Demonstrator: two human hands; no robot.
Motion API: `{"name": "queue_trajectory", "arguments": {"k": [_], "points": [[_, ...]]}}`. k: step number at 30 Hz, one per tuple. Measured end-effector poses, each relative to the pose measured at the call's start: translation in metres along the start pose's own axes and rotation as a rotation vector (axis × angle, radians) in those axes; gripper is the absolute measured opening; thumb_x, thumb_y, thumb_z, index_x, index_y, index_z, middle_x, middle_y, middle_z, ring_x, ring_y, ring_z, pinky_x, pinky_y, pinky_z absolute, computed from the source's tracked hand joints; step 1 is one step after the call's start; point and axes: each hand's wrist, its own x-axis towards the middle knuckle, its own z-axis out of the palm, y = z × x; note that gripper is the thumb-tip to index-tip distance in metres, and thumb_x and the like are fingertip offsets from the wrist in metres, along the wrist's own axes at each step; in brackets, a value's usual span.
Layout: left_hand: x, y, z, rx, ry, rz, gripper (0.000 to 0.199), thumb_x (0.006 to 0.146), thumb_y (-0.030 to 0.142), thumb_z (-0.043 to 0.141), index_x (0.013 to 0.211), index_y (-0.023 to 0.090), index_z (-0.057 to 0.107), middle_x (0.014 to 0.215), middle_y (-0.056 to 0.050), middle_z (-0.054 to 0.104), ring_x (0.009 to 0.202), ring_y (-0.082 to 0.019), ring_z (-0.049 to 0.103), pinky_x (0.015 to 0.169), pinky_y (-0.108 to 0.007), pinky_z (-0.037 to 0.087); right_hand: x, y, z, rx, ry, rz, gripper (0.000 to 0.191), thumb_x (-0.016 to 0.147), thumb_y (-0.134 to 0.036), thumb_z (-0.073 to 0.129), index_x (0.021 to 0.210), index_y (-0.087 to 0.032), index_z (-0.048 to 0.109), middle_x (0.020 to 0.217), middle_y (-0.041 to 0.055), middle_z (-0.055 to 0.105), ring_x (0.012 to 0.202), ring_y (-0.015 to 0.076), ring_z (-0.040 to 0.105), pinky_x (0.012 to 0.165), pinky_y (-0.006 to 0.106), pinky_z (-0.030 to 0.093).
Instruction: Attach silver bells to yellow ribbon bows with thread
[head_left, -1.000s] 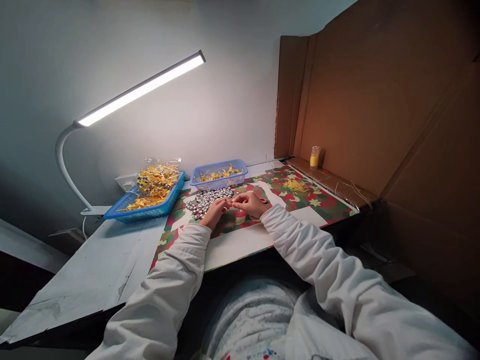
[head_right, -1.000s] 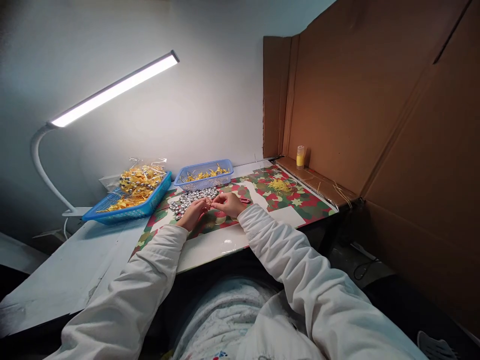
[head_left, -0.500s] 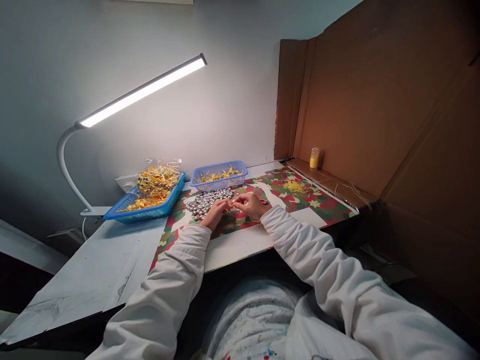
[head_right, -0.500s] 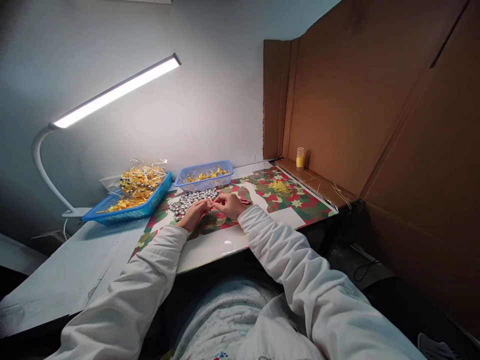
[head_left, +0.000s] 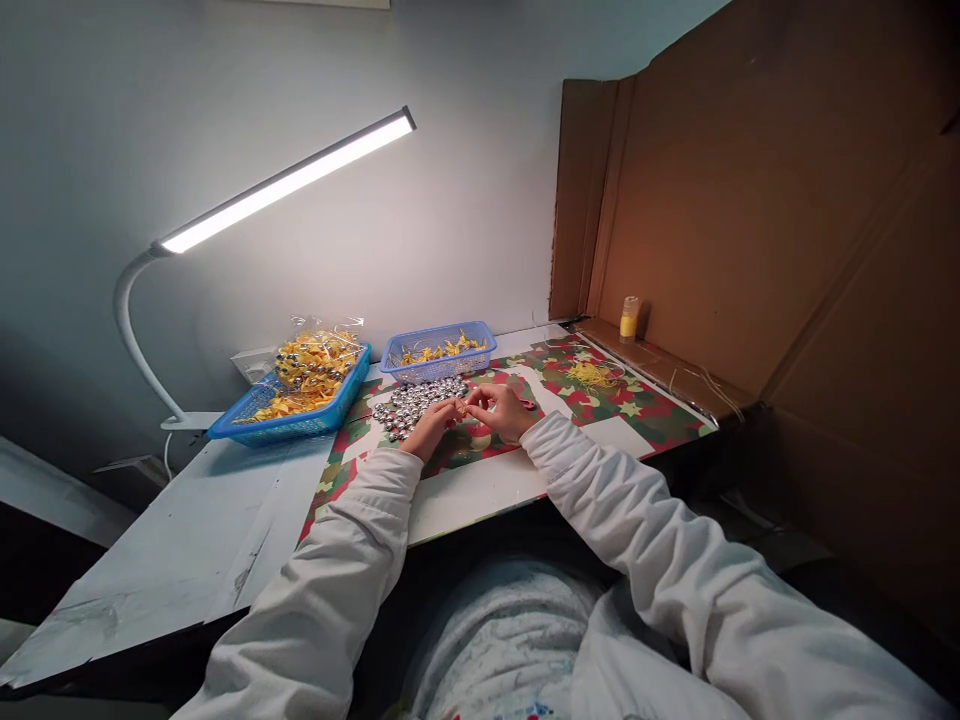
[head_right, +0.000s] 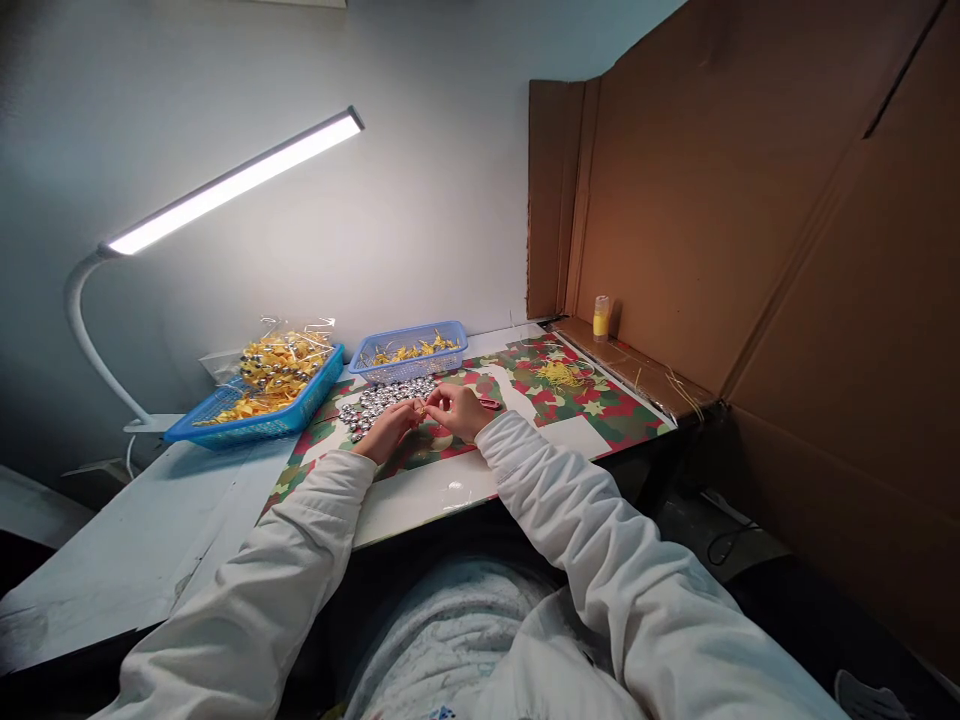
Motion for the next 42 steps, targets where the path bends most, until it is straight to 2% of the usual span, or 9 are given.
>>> {"name": "queue_trajectory", "arguments": {"k": [7, 13, 19, 28, 37, 42], "points": [[-0.0023, 0.0072, 0.0044, 0.0, 0.026, -0.015, 0.01, 0.06, 0.029, 0.048, 0.059, 0.019, 0.048, 0.064, 0.001, 0.045, 0.061, -0.013, 0.039, 0.056, -0.024, 0.033, -0.0011, -0.0031, 0.0002, -0.007, -0.009, -0.043, 0.008, 0.076, -0.024, 0.059, 0.072, -0.017, 0.059, 0.072, 0.0015, 0.06, 0.063, 0.0116, 0.047, 0.061, 0.026, 0.041], [-0.0009, 0.0033, 0.001, 0.041, 0.031, -0.023, 0.012, 0.06, 0.032, 0.048, 0.059, 0.02, 0.047, 0.065, 0.001, 0.046, 0.063, -0.014, 0.04, 0.056, -0.025, 0.033, -0.0012, -0.0023, 0.0004, -0.014, -0.019, -0.021, 0.005, 0.074, -0.02, 0.059, 0.074, -0.017, 0.062, 0.075, 0.0015, 0.062, 0.066, 0.0119, 0.05, 0.063, 0.026, 0.042], [-0.0006, 0.0002, -0.0013, 0.014, 0.037, -0.029, 0.011, 0.062, 0.03, 0.049, 0.06, 0.019, 0.047, 0.067, 0.002, 0.047, 0.063, -0.013, 0.041, 0.057, -0.025, 0.033, -0.0012, -0.0019, -0.0004, -0.057, -0.007, -0.036, 0.007, 0.074, -0.024, 0.064, 0.075, -0.017, 0.065, 0.075, 0.0018, 0.066, 0.069, 0.0132, 0.055, 0.065, 0.027, 0.041], [-0.0033, 0.0077, 0.0033, 0.044, 0.028, -0.052, 0.013, 0.059, 0.032, 0.05, 0.059, 0.019, 0.047, 0.065, 0.0, 0.045, 0.062, -0.014, 0.037, 0.056, -0.026, 0.031, -0.0019, -0.0012, -0.0007, -0.07, 0.015, -0.076, 0.025, 0.077, -0.042, 0.067, 0.07, -0.018, 0.064, 0.073, 0.0038, 0.067, 0.065, 0.0141, 0.054, 0.063, 0.028, 0.044], [-0.0008, 0.0014, 0.0, -0.001, -0.001, -0.033, 0.011, 0.061, 0.029, 0.052, 0.058, 0.019, 0.049, 0.064, 0.002, 0.045, 0.061, -0.013, 0.037, 0.057, -0.026, 0.03, -0.0017, 0.0019, -0.0011, -0.191, -0.049, -0.118, 0.02, 0.083, -0.035, 0.062, 0.073, -0.017, 0.062, 0.072, 0.0021, 0.063, 0.062, 0.0128, 0.05, 0.065, 0.028, 0.038], [0.0002, -0.0018, -0.0019, 0.016, 0.002, -0.029, 0.01, 0.063, 0.028, 0.052, 0.06, 0.019, 0.05, 0.062, 0.003, 0.047, 0.061, -0.013, 0.04, 0.058, -0.026, 0.03, -0.0006, 0.0053, -0.0002, -0.22, -0.093, -0.074, 0.02, 0.087, -0.035, 0.056, 0.078, -0.017, 0.06, 0.072, 0.0003, 0.06, 0.062, 0.0122, 0.048, 0.065, 0.027, 0.035]]}}
